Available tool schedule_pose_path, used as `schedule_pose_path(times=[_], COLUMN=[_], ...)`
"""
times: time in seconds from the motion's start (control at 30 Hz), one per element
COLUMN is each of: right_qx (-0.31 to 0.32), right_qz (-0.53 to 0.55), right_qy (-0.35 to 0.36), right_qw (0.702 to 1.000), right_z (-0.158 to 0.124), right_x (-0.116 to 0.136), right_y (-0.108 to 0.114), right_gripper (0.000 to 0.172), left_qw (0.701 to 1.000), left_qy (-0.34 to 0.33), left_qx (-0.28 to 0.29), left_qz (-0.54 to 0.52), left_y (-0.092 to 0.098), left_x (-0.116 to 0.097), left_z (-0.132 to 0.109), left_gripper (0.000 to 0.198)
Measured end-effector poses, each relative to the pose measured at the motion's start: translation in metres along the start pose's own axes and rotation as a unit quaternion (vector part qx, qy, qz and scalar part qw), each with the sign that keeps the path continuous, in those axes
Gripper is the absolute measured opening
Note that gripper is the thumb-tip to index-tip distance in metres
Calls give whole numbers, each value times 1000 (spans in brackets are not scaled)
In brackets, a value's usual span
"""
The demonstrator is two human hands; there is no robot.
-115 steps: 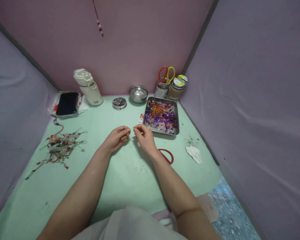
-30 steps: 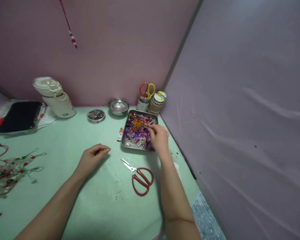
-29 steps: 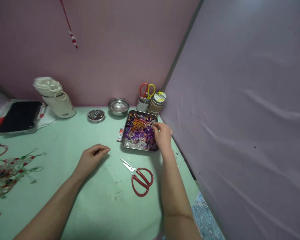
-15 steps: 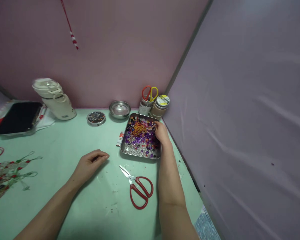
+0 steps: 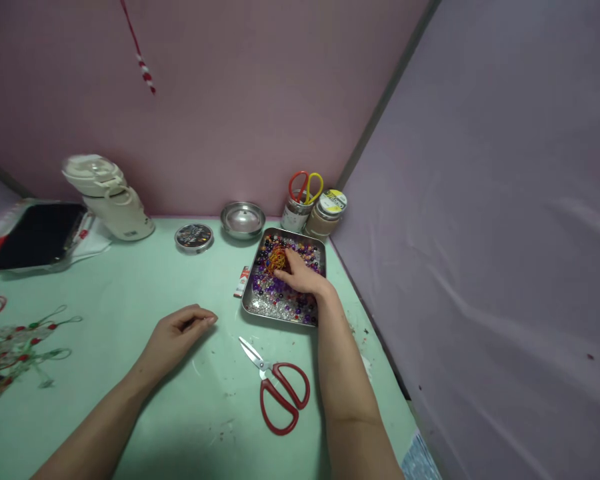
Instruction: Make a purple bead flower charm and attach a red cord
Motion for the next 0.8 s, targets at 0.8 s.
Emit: schedule_pose_path(times=[0.8], right_qx=[-259], right_qz=[-110], right_qy=[-84], right_qw=[956], right_z=[-53], right_x=[6], right_y=[69], right_gripper=[22], left_qw=[1000], left_qy=[22], left_qx=[-15], left_qz=[-1], left_y=[3], left_x=[-4], left_z=[1], left_gripper=[27])
Point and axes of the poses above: each hand's wrist, its own z-axis towards the middle knuckle, its own y-axis out of the back of the hand, x = y × z, the point moved 3 cm from there along z, towards the middle knuckle, and after that the axes turned 13 degrees about -y, right-handed, at the moved point
